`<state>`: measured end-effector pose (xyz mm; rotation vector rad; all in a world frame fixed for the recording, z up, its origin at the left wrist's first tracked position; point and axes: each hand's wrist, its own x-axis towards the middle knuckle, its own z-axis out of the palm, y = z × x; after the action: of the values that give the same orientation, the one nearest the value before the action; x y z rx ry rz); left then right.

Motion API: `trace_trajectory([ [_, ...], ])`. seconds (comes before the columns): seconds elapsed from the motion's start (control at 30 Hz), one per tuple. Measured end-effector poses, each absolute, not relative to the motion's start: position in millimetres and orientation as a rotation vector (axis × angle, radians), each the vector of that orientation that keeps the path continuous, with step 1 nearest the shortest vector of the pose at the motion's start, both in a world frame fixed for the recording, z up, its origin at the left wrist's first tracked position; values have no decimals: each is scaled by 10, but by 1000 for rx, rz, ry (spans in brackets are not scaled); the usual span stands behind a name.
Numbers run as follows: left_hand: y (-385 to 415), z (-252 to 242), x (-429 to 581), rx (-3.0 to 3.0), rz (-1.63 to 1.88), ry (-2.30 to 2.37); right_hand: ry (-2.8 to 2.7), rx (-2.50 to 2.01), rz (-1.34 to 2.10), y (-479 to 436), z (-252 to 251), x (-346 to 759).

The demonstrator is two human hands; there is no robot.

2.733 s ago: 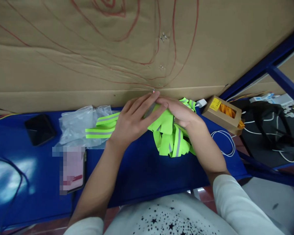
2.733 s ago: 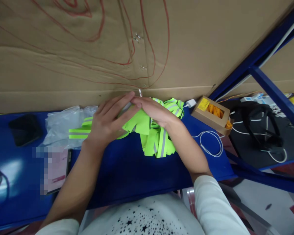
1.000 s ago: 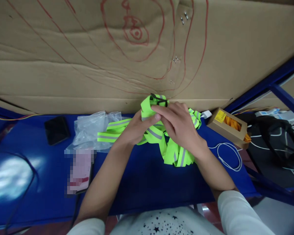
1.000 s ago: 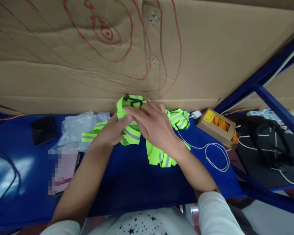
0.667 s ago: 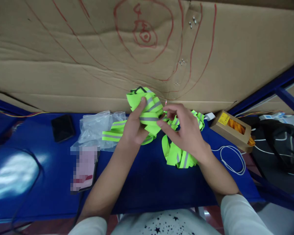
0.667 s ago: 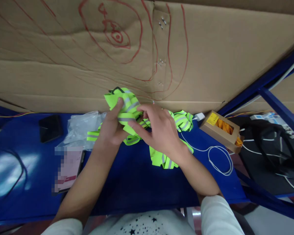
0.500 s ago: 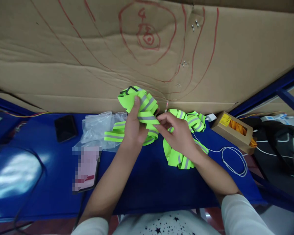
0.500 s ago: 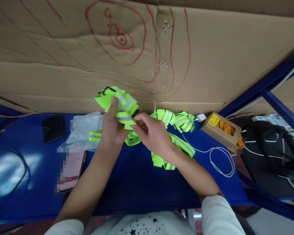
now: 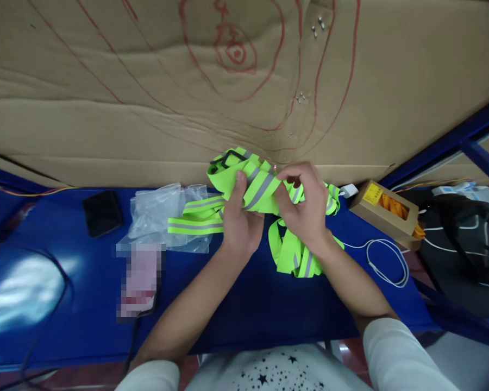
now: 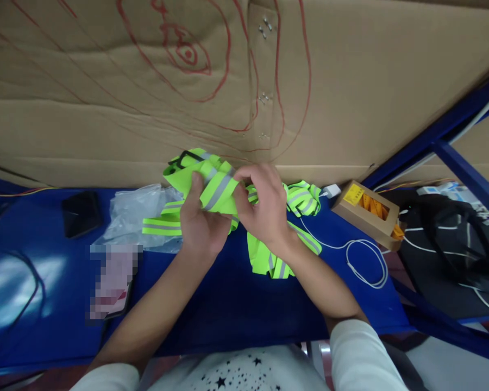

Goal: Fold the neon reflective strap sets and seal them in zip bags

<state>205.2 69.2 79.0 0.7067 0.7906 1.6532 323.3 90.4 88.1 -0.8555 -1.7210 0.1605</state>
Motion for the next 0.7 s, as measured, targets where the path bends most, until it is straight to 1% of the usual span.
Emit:
trace_trajectory([
  [0.13,646,775,2066,829,1719,847,-1691,-807,107,865,929,3228],
  [0.2,635,742,2061,921,1763,921,-1677,-804,147,835,953,3238],
  [0.27,639,718,2047,981,1785,1022,-1671,-807,320,830,976,3277],
  [0.33,654,718,2031,983,1772,1056,-1681,-764,585,865,992,3346],
  [0.4,671,738,2026,950,1739,978,-1702,-701,805,934,991,3423],
  [0.47,681,764,2035,904,1690,889,-1703,-676,915,1011,968,3474],
  [0.6,673,785,2073,801,1603,860,-1563,-677,862,1075,878,3425],
  [0.7,670,780,2086,735,1569,818,-1507,-691,654,1021,814,3309],
])
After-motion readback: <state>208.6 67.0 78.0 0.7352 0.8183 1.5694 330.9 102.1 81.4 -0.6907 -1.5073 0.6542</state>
